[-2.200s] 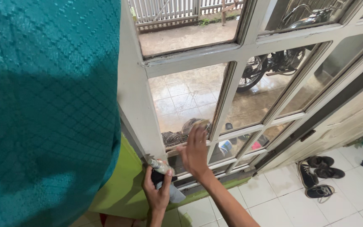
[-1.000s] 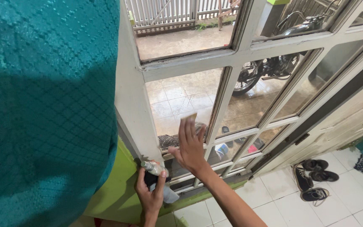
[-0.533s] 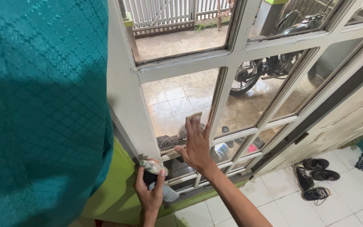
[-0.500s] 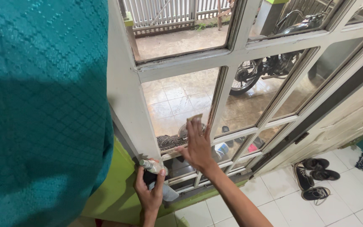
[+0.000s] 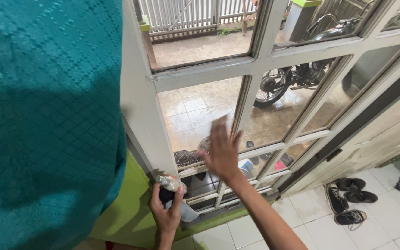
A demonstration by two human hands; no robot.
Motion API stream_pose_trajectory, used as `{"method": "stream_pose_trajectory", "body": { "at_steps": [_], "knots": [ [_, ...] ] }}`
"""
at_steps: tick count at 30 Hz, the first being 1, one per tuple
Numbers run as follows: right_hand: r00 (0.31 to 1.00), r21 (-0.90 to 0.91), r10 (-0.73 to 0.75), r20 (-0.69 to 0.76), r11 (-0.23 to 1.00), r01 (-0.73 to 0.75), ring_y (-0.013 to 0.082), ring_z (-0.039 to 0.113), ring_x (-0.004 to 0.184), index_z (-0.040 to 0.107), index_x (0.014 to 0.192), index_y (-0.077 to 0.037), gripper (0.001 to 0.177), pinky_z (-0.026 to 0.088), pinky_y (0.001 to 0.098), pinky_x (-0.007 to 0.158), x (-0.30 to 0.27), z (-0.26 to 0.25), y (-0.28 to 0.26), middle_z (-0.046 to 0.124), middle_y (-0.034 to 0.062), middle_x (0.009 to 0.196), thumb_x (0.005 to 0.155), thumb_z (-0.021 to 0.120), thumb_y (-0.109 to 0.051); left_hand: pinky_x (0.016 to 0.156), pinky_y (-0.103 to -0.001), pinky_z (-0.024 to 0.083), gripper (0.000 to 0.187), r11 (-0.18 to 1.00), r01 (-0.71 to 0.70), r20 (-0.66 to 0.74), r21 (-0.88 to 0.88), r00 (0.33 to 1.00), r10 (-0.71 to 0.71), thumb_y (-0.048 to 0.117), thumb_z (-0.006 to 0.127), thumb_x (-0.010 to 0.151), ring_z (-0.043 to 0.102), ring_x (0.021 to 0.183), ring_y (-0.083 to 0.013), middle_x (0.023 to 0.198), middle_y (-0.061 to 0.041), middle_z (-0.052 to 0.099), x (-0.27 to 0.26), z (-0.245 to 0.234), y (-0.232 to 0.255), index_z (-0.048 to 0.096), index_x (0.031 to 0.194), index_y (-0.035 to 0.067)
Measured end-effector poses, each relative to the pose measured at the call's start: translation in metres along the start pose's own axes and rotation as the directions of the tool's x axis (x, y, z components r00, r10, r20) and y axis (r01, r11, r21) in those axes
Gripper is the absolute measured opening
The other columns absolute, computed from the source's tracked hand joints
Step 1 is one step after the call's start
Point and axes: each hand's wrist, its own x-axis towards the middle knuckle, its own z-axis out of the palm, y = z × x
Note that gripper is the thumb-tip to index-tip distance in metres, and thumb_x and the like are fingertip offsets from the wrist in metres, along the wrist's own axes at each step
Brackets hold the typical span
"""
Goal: The person cleans a glass window pane using a spray bottle and a cloth. They spray the glass and wipe it with a yellow sponge, then switch to a black cloth to dry the surface. The task is performed on a white-framed window with a view of a motorcycle outside.
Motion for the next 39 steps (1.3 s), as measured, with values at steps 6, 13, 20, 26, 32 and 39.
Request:
{"method": "stream_pose_trajectory", "body": {
  "at_steps": [6, 13, 20, 26, 32, 39],
  "knots": [
    [0.992, 0.207, 0.051, -0.114, 0.978, -0.026, 0.0376, 0.001, 0.161, 0.011, 0.162, 0.008, 0.094, -0.006, 0.0628, 0.127, 0.043, -0.010, 0.003, 0.008, 0.0276, 0.170, 0.106, 0.032, -0.065, 0.079, -0.028, 0.055, 0.034, 0.999, -0.050, -0.005, 0.004, 0.999, 0.050, 0.010, 0.073, 0.090, 0.065, 0.090, -0.0132, 0.103, -0.008, 0.068, 0.007, 0.002, 0.007, 0.062, 0.119, -0.003],
    [0.999, 0.012, 0.009, 0.050, 1.000, -0.010, 0.0320, 0.003, 0.160, 0.011, 0.162, 0.003, 0.095, -0.007, 0.0625, 0.124, 0.029, -0.019, 0.000, 0.009, 0.0218, 0.171, 0.102, 0.032, -0.067, 0.081, -0.029, 0.055, 0.034, 0.993, -0.112, 0.019, 0.035, 0.994, 0.111, 0.010, 0.073, 0.090, 0.065, 0.093, -0.0138, 0.105, -0.009, 0.067, 0.013, 0.003, 0.016, 0.062, 0.119, -0.004],
    [0.999, 0.181, -0.039, -0.015, 0.983, 0.041, 0.0302, -0.007, 0.160, 0.009, 0.162, 0.003, 0.097, -0.008, 0.0567, 0.127, 0.058, -0.025, -0.016, 0.002, 0.0209, 0.170, 0.101, 0.028, -0.070, 0.080, -0.029, 0.055, 0.036, 0.997, -0.079, 0.021, 0.008, 0.997, 0.079, 0.011, 0.073, 0.090, 0.065, 0.092, -0.0141, 0.105, -0.009, 0.067, 0.014, 0.008, 0.012, 0.062, 0.121, -0.003],
    [0.998, 0.150, -0.050, -0.028, 0.987, 0.054, 0.0338, -0.006, 0.161, 0.007, 0.163, 0.007, 0.093, 0.001, 0.0533, 0.132, 0.033, -0.026, -0.006, -0.002, 0.0274, 0.171, 0.109, 0.029, -0.065, 0.080, -0.028, 0.055, 0.034, 0.998, -0.064, 0.018, -0.009, 0.998, 0.064, 0.011, 0.073, 0.089, 0.065, 0.091, -0.0132, 0.105, -0.008, 0.068, 0.014, -0.001, 0.009, 0.062, 0.118, -0.003],
    [0.997, 0.318, 0.012, -0.073, 0.948, 0.012, 0.0366, 0.001, 0.162, 0.008, 0.162, 0.008, 0.098, 0.007, 0.0511, 0.132, 0.072, -0.040, -0.028, 0.003, 0.0258, 0.171, 0.105, 0.037, -0.066, 0.077, -0.028, 0.054, 0.030, 0.999, -0.032, 0.009, 0.004, 0.999, 0.032, 0.011, 0.074, 0.089, 0.064, 0.086, -0.0125, 0.099, -0.007, 0.067, 0.014, -0.003, 0.013, 0.064, 0.115, -0.002],
    [0.996, 0.165, -0.071, 0.059, 0.985, 0.060, 0.0307, 0.010, 0.157, 0.017, 0.158, 0.005, 0.106, 0.009, 0.0619, 0.123, 0.049, -0.035, -0.036, 0.015, 0.0224, 0.167, 0.092, 0.043, -0.073, 0.079, -0.028, 0.055, 0.032, 0.998, -0.067, 0.005, -0.007, 0.998, 0.068, 0.009, 0.073, 0.089, 0.064, 0.089, -0.0124, 0.102, -0.007, 0.067, 0.013, -0.011, 0.018, 0.063, 0.118, -0.002]
  ]
}}
